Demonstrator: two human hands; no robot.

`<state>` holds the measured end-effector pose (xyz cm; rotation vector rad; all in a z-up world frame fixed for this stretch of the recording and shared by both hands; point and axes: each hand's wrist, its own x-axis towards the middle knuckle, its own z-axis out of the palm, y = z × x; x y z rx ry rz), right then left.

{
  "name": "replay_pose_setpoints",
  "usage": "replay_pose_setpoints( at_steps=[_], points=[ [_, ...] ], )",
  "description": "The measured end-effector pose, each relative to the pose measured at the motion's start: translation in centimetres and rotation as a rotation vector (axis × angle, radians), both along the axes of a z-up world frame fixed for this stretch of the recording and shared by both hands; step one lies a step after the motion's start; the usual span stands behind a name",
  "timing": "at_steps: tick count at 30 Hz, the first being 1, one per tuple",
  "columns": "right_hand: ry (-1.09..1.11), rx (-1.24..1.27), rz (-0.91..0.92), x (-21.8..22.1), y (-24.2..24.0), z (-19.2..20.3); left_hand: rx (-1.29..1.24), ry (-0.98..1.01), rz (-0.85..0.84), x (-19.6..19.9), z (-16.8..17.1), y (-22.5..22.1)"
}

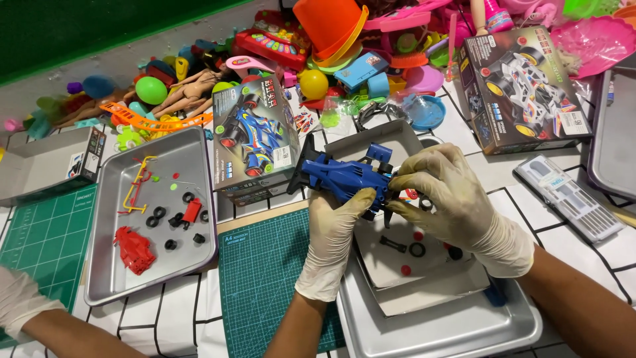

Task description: Assembling a plastic model toy car by fitting and securing the body shell onto the chassis.

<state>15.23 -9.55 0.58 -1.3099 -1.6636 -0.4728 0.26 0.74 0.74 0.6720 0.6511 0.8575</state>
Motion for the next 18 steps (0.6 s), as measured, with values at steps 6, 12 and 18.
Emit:
replay_pose_setpoints(
  at_steps=[6, 12, 18],
  points=[
    [0.002, 0.023, 0.007, -0.2, 0.1, 0.0, 0.047, -0.025, -0.086, 0.4, -2.2, 1.3],
    [0.004, 0.018, 0.004, -0.3, 0.0, 0.1, -0.066, -0.145, -0.037, 0.5, -2.9, 1.1],
    [0.029, 0.019, 0.017, -0.5, -0.2, 0.9, -0.026, -0.101, -0.011, 0.4, -2.8, 1.5]
  ],
)
